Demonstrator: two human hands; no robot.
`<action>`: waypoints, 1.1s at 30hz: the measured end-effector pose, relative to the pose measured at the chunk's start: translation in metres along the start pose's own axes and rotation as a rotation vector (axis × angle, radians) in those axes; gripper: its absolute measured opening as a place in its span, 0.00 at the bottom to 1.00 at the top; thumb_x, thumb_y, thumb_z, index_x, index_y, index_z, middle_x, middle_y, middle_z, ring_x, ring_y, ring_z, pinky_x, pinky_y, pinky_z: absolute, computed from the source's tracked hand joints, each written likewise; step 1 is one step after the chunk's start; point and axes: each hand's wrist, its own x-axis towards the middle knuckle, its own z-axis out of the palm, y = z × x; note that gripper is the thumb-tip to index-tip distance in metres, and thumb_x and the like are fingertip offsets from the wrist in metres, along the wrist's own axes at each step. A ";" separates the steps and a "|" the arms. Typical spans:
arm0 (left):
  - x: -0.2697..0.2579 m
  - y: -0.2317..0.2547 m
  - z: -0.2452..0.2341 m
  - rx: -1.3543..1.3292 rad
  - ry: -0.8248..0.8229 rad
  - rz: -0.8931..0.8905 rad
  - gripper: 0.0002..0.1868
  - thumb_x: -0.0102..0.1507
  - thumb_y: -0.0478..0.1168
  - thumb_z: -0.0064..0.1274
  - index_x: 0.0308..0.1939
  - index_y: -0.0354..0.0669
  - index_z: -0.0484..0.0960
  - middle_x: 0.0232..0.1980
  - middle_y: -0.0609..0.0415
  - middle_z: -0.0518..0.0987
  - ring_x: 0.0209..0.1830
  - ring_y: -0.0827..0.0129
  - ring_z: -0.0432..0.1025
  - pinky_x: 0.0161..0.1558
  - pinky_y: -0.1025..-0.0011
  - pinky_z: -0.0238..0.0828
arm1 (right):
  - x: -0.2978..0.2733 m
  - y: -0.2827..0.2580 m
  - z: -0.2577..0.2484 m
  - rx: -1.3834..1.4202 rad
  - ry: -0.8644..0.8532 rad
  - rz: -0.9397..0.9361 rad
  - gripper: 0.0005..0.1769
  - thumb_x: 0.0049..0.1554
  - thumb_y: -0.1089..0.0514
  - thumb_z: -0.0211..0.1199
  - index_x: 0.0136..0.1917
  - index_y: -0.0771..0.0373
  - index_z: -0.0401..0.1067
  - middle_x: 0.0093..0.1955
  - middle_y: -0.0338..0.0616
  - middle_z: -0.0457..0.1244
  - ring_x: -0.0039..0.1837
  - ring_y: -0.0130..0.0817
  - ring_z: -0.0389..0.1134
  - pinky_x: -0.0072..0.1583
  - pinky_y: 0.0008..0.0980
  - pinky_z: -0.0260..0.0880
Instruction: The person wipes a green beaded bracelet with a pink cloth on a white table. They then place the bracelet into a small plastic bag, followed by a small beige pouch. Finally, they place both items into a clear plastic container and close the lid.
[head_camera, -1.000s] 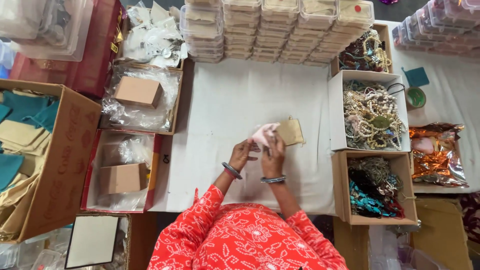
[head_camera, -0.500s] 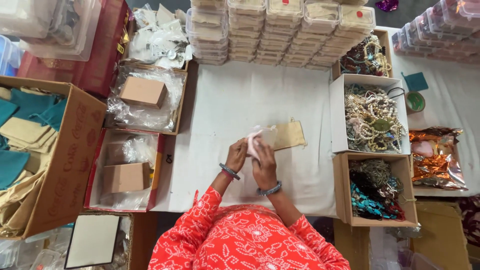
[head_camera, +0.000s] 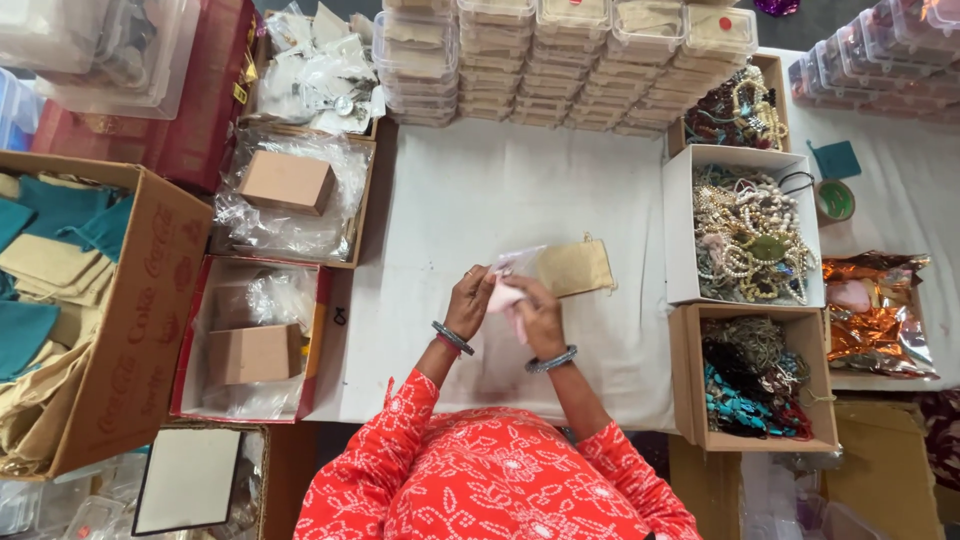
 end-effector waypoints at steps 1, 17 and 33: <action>0.001 0.004 -0.003 -0.091 0.018 0.019 0.22 0.76 0.51 0.43 0.53 0.36 0.83 0.38 0.51 0.74 0.38 0.67 0.69 0.39 0.69 0.68 | 0.003 0.007 0.004 0.366 -0.011 0.154 0.23 0.53 0.74 0.51 0.57 0.64 0.77 0.61 0.47 0.69 0.63 0.41 0.70 0.61 0.34 0.72; -0.001 0.001 -0.008 -0.403 -0.120 -0.344 0.29 0.72 0.58 0.40 0.67 0.44 0.78 0.51 0.54 0.84 0.53 0.69 0.80 0.45 0.70 0.82 | 0.016 -0.041 -0.022 -0.482 0.277 -0.218 0.24 0.46 0.75 0.58 0.53 0.58 0.78 0.63 0.43 0.68 0.63 0.47 0.65 0.62 0.40 0.68; -0.006 -0.011 0.017 -0.448 0.059 -0.108 0.32 0.75 0.59 0.38 0.71 0.38 0.73 0.56 0.48 0.84 0.56 0.67 0.79 0.58 0.71 0.76 | -0.036 -0.009 0.026 -0.167 0.073 -0.177 0.24 0.51 0.72 0.60 0.62 0.66 0.73 0.63 0.54 0.66 0.66 0.52 0.66 0.67 0.45 0.66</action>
